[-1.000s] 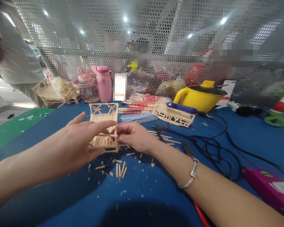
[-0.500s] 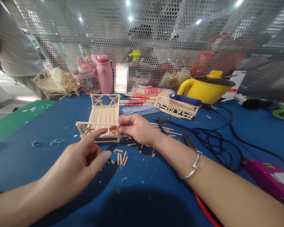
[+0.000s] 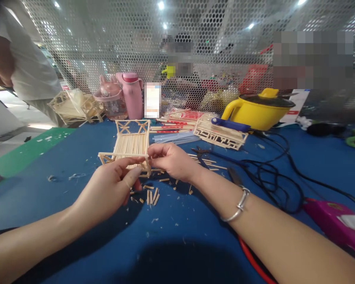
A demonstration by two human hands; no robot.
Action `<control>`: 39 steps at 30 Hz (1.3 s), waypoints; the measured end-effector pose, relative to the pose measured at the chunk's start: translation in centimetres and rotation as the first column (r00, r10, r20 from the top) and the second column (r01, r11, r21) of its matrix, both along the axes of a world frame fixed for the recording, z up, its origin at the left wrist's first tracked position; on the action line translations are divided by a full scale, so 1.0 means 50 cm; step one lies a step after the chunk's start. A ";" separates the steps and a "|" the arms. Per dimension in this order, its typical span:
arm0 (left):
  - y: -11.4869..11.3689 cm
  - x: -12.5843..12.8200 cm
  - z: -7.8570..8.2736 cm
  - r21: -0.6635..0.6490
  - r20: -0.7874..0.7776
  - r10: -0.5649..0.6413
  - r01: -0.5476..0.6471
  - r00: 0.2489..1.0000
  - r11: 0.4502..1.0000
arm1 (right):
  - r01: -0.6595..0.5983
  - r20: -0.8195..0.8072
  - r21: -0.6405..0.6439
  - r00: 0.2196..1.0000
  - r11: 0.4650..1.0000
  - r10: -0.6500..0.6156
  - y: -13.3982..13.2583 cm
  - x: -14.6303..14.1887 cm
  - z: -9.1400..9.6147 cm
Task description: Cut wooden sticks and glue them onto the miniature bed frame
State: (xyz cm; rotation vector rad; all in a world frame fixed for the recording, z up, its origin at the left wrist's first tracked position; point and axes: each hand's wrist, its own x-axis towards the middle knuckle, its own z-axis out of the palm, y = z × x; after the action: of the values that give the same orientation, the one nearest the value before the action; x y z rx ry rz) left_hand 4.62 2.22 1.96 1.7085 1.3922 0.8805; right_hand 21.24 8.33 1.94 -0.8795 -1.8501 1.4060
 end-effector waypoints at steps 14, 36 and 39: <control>-0.012 -0.009 -0.022 0.031 0.012 0.096 -0.096 0.995 0.995 | 0.237 0.118 0.037 0.964 0.971 -0.240 0.024 0.023 0.052; -0.052 -0.028 0.008 0.006 0.245 -0.282 0.289 0.928 0.957 | 0.309 0.810 0.502 0.161 0.808 -0.564 -0.297 0.246 0.005; -0.053 -0.026 0.004 -0.046 0.291 -0.282 0.308 0.914 0.950 | 0.406 0.771 0.514 0.166 0.755 -0.614 -0.281 0.241 0.007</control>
State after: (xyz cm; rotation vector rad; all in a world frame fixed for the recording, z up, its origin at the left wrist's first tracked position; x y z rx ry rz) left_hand 3.34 -0.43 2.17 1.5995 0.9407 0.8363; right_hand 33.30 -5.75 2.31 -2.2763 -1.9566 0.1389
